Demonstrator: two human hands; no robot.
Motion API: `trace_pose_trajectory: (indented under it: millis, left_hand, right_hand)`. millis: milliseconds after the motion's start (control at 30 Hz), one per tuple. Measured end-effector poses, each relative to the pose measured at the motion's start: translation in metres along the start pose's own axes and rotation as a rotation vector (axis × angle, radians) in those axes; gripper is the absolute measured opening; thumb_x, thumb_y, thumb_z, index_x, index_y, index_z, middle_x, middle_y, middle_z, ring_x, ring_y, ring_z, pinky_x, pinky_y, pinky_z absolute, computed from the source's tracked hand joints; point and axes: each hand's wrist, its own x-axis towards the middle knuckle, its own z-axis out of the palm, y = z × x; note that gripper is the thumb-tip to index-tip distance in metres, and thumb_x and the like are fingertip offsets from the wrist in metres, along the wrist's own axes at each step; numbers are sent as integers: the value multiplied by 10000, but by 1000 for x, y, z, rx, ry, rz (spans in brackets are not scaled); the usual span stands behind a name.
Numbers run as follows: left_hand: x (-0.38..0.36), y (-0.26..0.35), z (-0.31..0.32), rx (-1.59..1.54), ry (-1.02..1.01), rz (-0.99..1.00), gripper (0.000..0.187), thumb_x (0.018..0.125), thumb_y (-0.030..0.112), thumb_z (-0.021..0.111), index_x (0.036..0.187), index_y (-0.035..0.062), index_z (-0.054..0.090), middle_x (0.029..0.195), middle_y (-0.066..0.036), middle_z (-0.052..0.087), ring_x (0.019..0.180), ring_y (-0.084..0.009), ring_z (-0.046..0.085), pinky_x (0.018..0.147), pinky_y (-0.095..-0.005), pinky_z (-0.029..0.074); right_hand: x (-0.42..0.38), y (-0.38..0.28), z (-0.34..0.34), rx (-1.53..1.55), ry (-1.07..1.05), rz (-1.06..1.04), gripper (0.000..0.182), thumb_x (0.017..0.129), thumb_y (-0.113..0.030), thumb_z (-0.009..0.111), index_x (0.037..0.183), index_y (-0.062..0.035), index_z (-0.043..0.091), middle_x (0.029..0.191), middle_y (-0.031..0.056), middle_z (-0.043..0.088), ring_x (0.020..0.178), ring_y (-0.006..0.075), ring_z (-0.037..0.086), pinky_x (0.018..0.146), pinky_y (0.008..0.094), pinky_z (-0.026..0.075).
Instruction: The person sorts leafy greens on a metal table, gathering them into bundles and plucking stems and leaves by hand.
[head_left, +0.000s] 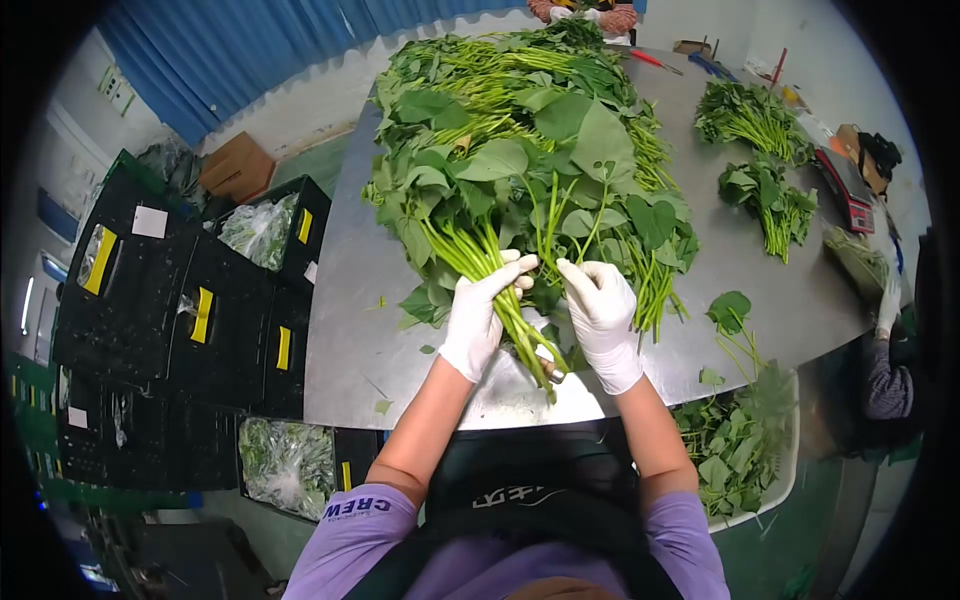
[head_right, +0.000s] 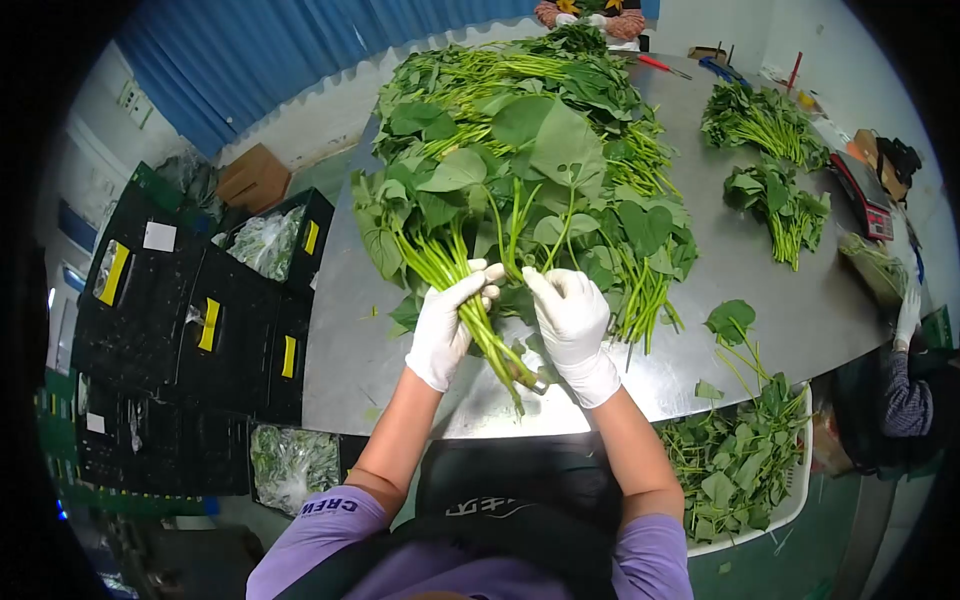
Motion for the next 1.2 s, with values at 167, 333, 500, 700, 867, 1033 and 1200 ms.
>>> trace_pose_trajectory:
  millis: [167, 333, 500, 700, 867, 1033, 1200]
  left_hand:
    - [0, -1, 10, 121, -75, 49, 224, 787, 15, 641, 1000, -25, 585, 880, -104, 659, 662, -104, 576, 611, -204, 471]
    - [6, 0, 5, 207, -73, 74, 194, 779, 17, 646, 965, -16, 602, 860, -91, 657, 645, -83, 562, 601, -193, 464]
    - [3, -1, 11, 256, -92, 34, 170, 766, 22, 655, 928, -15, 617, 818, -73, 658, 613, -73, 546, 567, -192, 447]
    - [0, -11, 20, 338, -90, 52, 141, 746, 22, 673, 877, -9, 633, 750, -37, 642, 583, -55, 523, 524, -186, 422]
    - [2, -17, 20, 292, -122, 55, 118, 747, 3, 660, 857, -20, 625, 753, -53, 645, 585, -66, 532, 537, -181, 411]
    - [0, -24, 25, 254, -97, 38, 112, 748, 10, 659, 847, -17, 613, 753, -72, 645, 587, -76, 538, 535, -189, 417]
    - [8, -26, 25, 210, 99, 234, 141, 704, -2, 682, 823, 0, 605, 781, -76, 636, 585, -96, 528, 549, -213, 407]
  right_hand:
    - [-4, -12, -10, -78, -166, -113, 331, 650, -68, 633, 974, -128, 656, 791, 11, 555, 684, 171, 534, 569, 289, 418]
    - [9, -14, -37, 104, -107, 282, 548, 719, -246, 704, 1188, -34, 517, 1056, 137, 575, 997, 287, 537, 857, 356, 416]
    - [-2, 21, -35, 1032, -563, 1037, 433, 875, -299, 577, 1147, 35, 533, 992, 100, 617, 860, 155, 589, 793, 277, 449]
    - [-7, 23, -26, 1400, -427, 1177, 271, 862, -126, 577, 1107, -10, 574, 965, 44, 635, 782, 100, 582, 723, 234, 447]
    - [-20, 19, -24, 1501, -370, 1135, 267, 864, -83, 558, 1109, 23, 563, 1004, 79, 635, 903, 138, 582, 818, 268, 446]
    - [-42, 17, -24, 1661, -92, 1054, 157, 849, -70, 574, 957, 39, 607, 909, 134, 649, 846, 208, 621, 823, 307, 485]
    - [-69, 32, -61, 1528, 230, 1107, 104, 786, 45, 558, 880, 1, 563, 796, 80, 598, 723, 177, 598, 684, 269, 518]
